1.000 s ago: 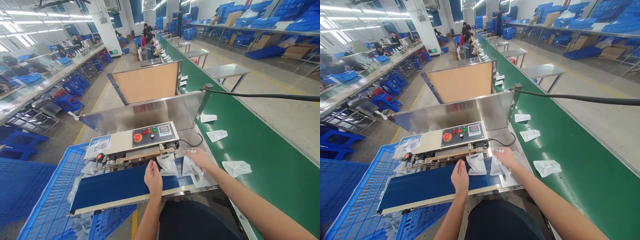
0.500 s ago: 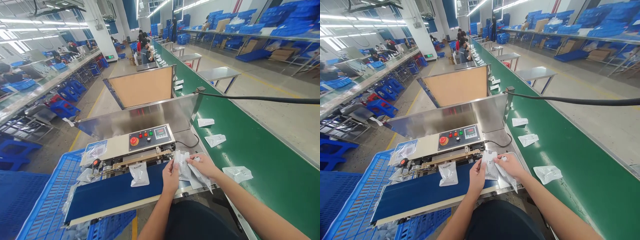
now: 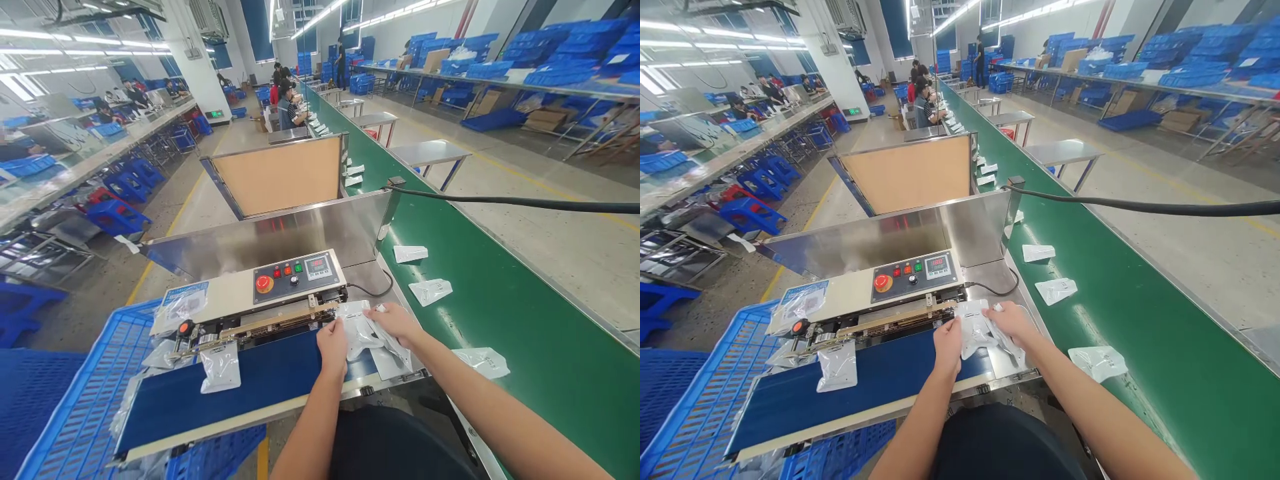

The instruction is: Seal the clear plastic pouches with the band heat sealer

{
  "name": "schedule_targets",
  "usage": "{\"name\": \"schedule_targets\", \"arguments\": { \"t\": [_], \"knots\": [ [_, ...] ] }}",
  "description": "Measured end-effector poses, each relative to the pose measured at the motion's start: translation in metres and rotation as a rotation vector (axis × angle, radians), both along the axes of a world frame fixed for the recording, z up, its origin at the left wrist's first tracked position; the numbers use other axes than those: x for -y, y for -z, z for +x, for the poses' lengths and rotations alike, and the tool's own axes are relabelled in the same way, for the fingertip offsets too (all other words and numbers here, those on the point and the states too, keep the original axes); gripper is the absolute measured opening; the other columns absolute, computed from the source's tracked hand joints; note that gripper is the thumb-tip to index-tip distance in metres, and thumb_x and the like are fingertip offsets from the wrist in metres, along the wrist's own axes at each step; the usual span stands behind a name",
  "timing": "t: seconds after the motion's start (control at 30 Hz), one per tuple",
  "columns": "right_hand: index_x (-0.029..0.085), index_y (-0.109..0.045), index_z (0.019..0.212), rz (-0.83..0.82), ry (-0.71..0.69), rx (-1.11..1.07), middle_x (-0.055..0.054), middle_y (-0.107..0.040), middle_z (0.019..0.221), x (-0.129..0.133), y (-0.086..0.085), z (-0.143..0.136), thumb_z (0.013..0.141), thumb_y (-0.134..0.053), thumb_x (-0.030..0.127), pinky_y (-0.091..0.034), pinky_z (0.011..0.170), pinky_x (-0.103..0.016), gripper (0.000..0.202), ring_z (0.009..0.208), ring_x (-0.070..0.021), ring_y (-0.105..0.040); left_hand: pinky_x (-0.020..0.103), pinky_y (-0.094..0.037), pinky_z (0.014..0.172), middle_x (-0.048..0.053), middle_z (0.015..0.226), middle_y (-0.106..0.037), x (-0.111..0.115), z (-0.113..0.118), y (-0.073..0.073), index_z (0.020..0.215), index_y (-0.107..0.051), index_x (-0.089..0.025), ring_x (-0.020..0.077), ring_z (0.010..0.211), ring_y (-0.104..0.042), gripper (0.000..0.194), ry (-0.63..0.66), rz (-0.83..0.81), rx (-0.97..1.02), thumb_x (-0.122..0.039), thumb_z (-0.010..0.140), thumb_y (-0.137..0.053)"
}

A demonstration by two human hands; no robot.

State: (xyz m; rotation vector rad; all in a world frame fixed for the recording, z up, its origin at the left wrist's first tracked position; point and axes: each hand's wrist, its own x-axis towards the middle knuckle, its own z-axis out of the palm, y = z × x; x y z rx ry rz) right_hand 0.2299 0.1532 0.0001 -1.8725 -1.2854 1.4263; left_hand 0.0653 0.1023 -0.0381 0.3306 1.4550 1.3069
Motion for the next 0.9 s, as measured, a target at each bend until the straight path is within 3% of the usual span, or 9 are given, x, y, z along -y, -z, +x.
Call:
{"name": "schedule_targets", "arguments": {
  "t": [0.17, 0.33, 0.4, 0.47, 0.53, 0.63, 0.73, 0.8, 0.9],
  "knots": [
    [0.023, -0.054, 0.06, -0.006, -0.081, -0.007, 0.002, -0.051, 0.055, -0.003, -0.001, -0.03, 0.072, -0.079, 0.059, -0.032, 0.055, -0.028, 0.046, 0.056, -0.0149, -0.045, 0.033, -0.054, 0.065, 0.011, 0.079, -0.075, 0.01, -0.034, -0.002, 0.082, -0.081, -0.009, 0.0242, 0.073, -0.068, 0.063, -0.072, -0.034, -0.049, -0.069, 0.064, -0.086],
    [0.021, -0.071, 0.082, 0.034, 0.017, -0.021, -0.001, -0.062, 0.061, 0.02, -0.008, -0.028, 0.077, -0.076, 0.069, -0.038, 0.052, -0.028, 0.049, 0.057, -0.0182, -0.054, 0.039, -0.059, 0.097, 0.016, 0.123, -0.076, 0.052, -0.059, -0.015, 0.115, -0.081, -0.017, 0.0307, 0.112, -0.073, 0.054, -0.225, 0.093, -0.499, -0.061, 0.083, -0.079],
    [0.021, -0.07, 0.089, 0.046, 0.1, -0.107, 0.0, -0.062, 0.059, 0.032, -0.014, -0.031, 0.076, -0.076, 0.074, -0.038, 0.051, -0.028, 0.054, 0.054, -0.0184, -0.054, 0.04, -0.059, 0.098, 0.017, 0.125, -0.076, 0.068, -0.047, -0.023, 0.119, -0.079, -0.018, 0.0295, 0.11, -0.074, 0.051, -0.089, 0.168, -0.565, -0.059, 0.088, -0.075],
    [0.021, -0.069, 0.093, 0.069, 0.167, -0.226, 0.0, -0.063, 0.061, 0.043, -0.019, -0.039, 0.074, -0.078, 0.076, -0.041, 0.052, -0.028, 0.059, 0.055, -0.0183, -0.055, 0.039, -0.061, 0.091, 0.016, 0.115, -0.08, 0.076, -0.028, -0.029, 0.116, -0.08, -0.017, 0.0288, 0.101, -0.076, 0.05, 0.162, 0.233, -0.473, -0.059, 0.09, -0.073],
    [0.021, -0.069, 0.1, 0.098, 0.218, -0.373, -0.002, -0.069, 0.071, 0.051, -0.023, -0.048, 0.073, -0.079, 0.078, -0.047, 0.057, -0.029, 0.065, 0.062, -0.0196, -0.06, 0.035, -0.06, 0.086, 0.013, 0.106, -0.081, 0.074, -0.01, -0.032, 0.115, -0.081, -0.016, 0.027, 0.094, -0.075, 0.05, 0.316, 0.29, -0.384, -0.06, 0.094, -0.068],
    [0.022, -0.073, 0.11, 0.129, 0.264, -0.572, -0.006, -0.076, 0.09, 0.056, -0.021, -0.05, 0.076, -0.073, 0.083, -0.056, 0.067, -0.031, 0.07, 0.077, -0.0229, -0.069, 0.029, -0.055, 0.075, 0.009, 0.089, -0.079, 0.062, -0.001, -0.033, 0.099, -0.082, -0.015, 0.0216, 0.079, -0.069, 0.053, 0.301, 0.295, -0.427, -0.061, 0.101, -0.055],
    [0.02, -0.077, 0.099, 0.142, 0.199, -0.521, -0.008, -0.078, 0.09, 0.06, -0.012, -0.034, 0.073, -0.079, 0.08, -0.058, 0.071, -0.034, 0.065, 0.079, -0.0245, -0.07, 0.027, -0.049, 0.067, 0.006, 0.078, -0.075, 0.051, -0.007, -0.031, 0.09, -0.08, -0.015, 0.0196, 0.071, -0.064, 0.058, 0.267, 0.257, -0.503, -0.062, 0.104, -0.048],
    [0.018, -0.079, 0.089, 0.175, 0.133, -0.389, -0.009, -0.078, 0.085, 0.062, -0.006, -0.021, 0.072, -0.082, 0.077, -0.057, 0.072, -0.035, 0.061, 0.077, -0.0248, -0.069, 0.027, -0.05, 0.069, 0.007, 0.083, -0.078, 0.047, -0.009, -0.031, 0.099, -0.082, -0.015, 0.0212, 0.075, -0.066, 0.058, 0.297, 0.27, -0.536, -0.061, 0.105, -0.047],
    [0.018, -0.081, 0.09, 0.237, 0.076, -0.287, -0.01, -0.08, 0.087, 0.066, -0.002, -0.006, 0.075, -0.079, 0.076, -0.058, 0.073, -0.036, 0.06, 0.078, -0.0259, -0.07, 0.029, -0.052, 0.076, 0.009, 0.098, -0.082, 0.043, -0.006, -0.031, 0.118, -0.082, -0.018, 0.0243, 0.084, -0.072, 0.054, 0.369, 0.315, -0.588, -0.056, 0.106, -0.046]
  ]
}}
